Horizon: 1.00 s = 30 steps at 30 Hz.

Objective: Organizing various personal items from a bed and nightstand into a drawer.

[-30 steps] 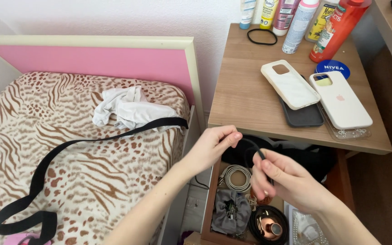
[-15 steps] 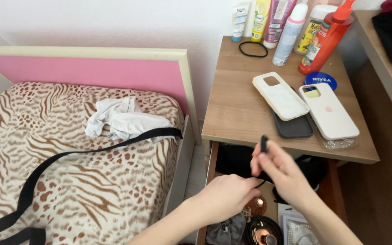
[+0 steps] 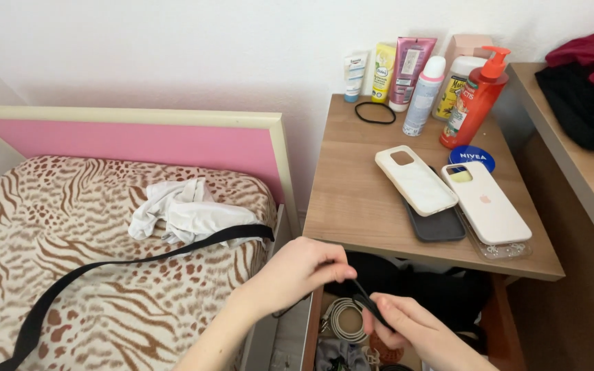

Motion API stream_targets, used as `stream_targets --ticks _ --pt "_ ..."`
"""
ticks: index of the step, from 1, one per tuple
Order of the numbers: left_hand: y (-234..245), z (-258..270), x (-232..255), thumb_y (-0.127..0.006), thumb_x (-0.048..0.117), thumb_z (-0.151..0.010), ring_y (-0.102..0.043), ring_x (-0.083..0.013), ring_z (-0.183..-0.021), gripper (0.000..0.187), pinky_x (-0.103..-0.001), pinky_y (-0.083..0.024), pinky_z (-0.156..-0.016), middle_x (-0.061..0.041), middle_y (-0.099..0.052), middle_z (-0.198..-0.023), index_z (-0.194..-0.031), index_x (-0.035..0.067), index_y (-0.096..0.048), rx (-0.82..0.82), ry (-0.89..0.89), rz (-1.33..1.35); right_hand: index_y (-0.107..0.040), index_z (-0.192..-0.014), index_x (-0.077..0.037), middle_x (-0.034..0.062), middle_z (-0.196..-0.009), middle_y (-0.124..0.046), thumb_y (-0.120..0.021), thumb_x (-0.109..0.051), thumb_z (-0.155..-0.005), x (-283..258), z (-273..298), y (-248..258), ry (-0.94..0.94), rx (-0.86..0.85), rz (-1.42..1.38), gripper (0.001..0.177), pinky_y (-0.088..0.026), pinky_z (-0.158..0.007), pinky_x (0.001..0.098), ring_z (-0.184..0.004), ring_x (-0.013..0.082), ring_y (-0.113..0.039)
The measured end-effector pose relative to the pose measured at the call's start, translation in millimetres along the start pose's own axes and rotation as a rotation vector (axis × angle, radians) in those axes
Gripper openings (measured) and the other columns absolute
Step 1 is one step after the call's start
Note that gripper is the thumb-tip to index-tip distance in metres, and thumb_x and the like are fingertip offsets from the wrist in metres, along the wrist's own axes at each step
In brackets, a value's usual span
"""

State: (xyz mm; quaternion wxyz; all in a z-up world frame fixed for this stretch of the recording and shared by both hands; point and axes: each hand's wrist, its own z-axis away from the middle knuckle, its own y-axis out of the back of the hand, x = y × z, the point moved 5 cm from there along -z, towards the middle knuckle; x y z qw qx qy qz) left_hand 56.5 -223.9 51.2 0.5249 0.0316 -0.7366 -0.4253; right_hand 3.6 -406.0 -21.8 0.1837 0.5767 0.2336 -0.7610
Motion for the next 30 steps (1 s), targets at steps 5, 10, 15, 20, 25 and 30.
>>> stream_targets --ticks 5,10,15,20,25,30 --pt "-20 -9 -43 -0.056 0.032 -0.106 -0.046 -0.0095 -0.065 0.033 -0.027 -0.038 -0.066 0.006 -0.055 -0.068 -0.078 0.015 -0.059 0.119 -0.053 0.126 -0.055 -0.088 0.000 -0.0025 -0.057 -0.028 -0.048 -0.024 -0.109 5 -7 7 0.192 -0.082 -0.399 0.033 -0.019 -0.052 0.0308 -0.053 0.0126 -0.024" --pt "-54 -10 -46 -0.047 0.025 -0.107 -0.067 -0.0266 -0.071 0.021 -0.037 -0.047 -0.070 -0.004 -0.073 -0.079 -0.092 0.016 -0.060 0.142 0.035 -0.036 -0.047 -0.088 -0.002 0.0053 -0.059 -0.043 -0.042 -0.020 -0.109 -41 1 16 0.518 0.010 -0.542 0.029 -0.028 -0.057 0.0379 -0.055 0.0190 -0.033" --pt "-94 1 -7 -0.040 0.010 -0.099 -0.069 -0.0459 -0.083 0.021 -0.056 -0.051 -0.068 -0.012 -0.074 -0.101 -0.108 0.009 -0.058 -0.212 0.092 -0.207 -0.067 -0.101 0.005 0.0329 -0.121 -0.078 -0.037 -0.021 -0.110 -47 -8 37 0.514 0.458 -0.242 0.040 -0.055 -0.100 0.0445 -0.111 0.0405 -0.075" --pt "-80 3 16 -0.048 0.029 -0.105 -0.068 -0.0488 -0.090 0.024 -0.057 -0.052 -0.074 -0.024 -0.072 -0.097 -0.108 0.012 -0.065 -0.327 0.074 -0.206 -0.069 -0.103 -0.006 0.0084 -0.114 -0.086 -0.040 -0.027 -0.104 -32 -12 37 0.380 0.504 0.373 0.036 -0.060 -0.098 0.0320 -0.102 0.0185 -0.083" --pt "-48 -9 5 -0.058 0.038 -0.100 -0.073 -0.0351 -0.090 0.024 -0.046 -0.054 -0.075 -0.008 -0.079 -0.096 -0.099 0.020 -0.074 -0.273 0.013 -0.278 -0.053 -0.086 -0.011 -0.0025 -0.079 -0.062 -0.047 -0.037 -0.107 17 -14 43 0.109 0.353 0.541 0.033 -0.045 -0.070 0.0282 -0.073 0.0095 -0.054" --pt "-33 -25 -15 -0.060 0.023 -0.100 -0.072 -0.0084 -0.083 0.018 -0.025 -0.052 -0.078 0.004 -0.079 -0.091 -0.095 0.013 -0.074 -0.341 -0.164 -0.006 -0.066 -0.071 -0.005 0.0002 -0.058 -0.042 -0.042 -0.042 -0.108 14 -7 26 -0.027 0.142 0.372 0.056 -0.032 -0.058 0.0275 -0.056 0.0118 -0.039"
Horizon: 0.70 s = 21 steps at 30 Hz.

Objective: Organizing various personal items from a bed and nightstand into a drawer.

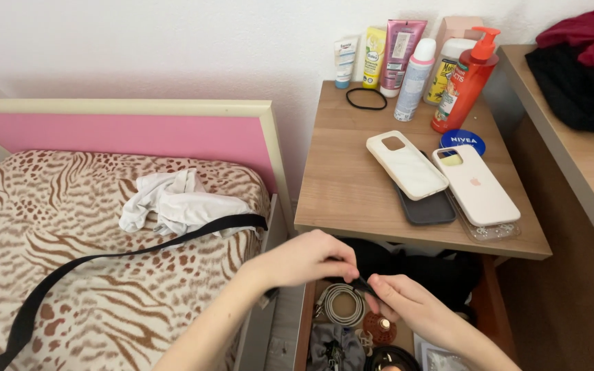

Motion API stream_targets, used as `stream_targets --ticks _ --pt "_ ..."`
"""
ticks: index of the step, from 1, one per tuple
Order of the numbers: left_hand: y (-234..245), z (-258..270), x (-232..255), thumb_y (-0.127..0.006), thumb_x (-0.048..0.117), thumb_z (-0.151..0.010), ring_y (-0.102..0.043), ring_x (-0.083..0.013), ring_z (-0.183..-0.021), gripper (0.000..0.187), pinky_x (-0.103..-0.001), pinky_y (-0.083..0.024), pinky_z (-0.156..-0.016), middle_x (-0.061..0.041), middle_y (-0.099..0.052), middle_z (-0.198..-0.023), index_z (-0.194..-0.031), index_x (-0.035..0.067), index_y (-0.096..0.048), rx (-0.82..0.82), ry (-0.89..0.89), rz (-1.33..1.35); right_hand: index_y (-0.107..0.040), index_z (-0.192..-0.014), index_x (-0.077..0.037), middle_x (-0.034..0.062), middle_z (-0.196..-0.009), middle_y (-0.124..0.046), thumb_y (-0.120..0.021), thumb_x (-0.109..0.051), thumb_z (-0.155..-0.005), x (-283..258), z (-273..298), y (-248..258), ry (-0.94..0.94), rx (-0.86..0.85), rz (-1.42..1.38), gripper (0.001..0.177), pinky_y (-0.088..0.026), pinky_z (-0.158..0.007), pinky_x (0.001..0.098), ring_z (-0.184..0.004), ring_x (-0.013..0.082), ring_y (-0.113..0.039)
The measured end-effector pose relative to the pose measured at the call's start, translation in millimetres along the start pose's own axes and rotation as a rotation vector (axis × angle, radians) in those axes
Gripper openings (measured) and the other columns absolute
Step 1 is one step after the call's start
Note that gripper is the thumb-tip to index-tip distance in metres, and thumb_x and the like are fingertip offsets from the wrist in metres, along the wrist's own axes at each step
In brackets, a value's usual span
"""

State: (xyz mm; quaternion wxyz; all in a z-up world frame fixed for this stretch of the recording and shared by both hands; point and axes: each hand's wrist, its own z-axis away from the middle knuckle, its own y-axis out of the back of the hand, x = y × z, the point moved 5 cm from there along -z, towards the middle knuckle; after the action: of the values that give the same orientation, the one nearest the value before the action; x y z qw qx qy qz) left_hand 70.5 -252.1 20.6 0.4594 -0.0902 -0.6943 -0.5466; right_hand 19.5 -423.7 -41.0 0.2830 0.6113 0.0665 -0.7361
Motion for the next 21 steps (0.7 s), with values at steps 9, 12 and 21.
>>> stream_targets --ticks 9,12,21 --pt "-39 -11 -47 -0.047 0.019 -0.104 -0.059 -0.0216 -0.077 0.021 -0.035 -0.043 -0.072 -0.002 -0.066 -0.084 -0.087 0.015 -0.058 0.241 0.084 -0.048 -0.044 -0.079 -0.010 -0.0049 -0.051 -0.028 -0.037 -0.030 -0.113 -7 1 11 0.241 -0.112 -0.917 0.040 -0.031 -0.058 0.0348 -0.048 0.0140 -0.024" --pt "-62 -11 -29 -0.041 0.016 -0.108 -0.069 -0.0280 -0.093 0.024 -0.040 -0.053 -0.081 -0.011 -0.072 -0.102 -0.100 0.005 -0.060 0.283 0.165 0.023 -0.049 -0.089 -0.010 -0.0034 -0.057 -0.033 -0.034 -0.028 -0.115 -12 -6 19 0.333 0.021 -1.051 0.035 -0.030 -0.064 0.0362 -0.054 0.0154 -0.027" --pt "-110 -11 -16 -0.035 0.017 -0.111 -0.063 -0.0196 -0.050 0.020 -0.028 -0.053 -0.054 -0.010 -0.062 -0.075 -0.124 0.004 -0.043 0.502 0.449 0.957 -0.058 -0.110 -0.007 0.0256 -0.131 -0.074 -0.040 -0.023 -0.108 -27 -6 16 0.197 0.506 -0.701 0.025 -0.046 -0.114 0.0414 -0.120 0.0345 -0.071"
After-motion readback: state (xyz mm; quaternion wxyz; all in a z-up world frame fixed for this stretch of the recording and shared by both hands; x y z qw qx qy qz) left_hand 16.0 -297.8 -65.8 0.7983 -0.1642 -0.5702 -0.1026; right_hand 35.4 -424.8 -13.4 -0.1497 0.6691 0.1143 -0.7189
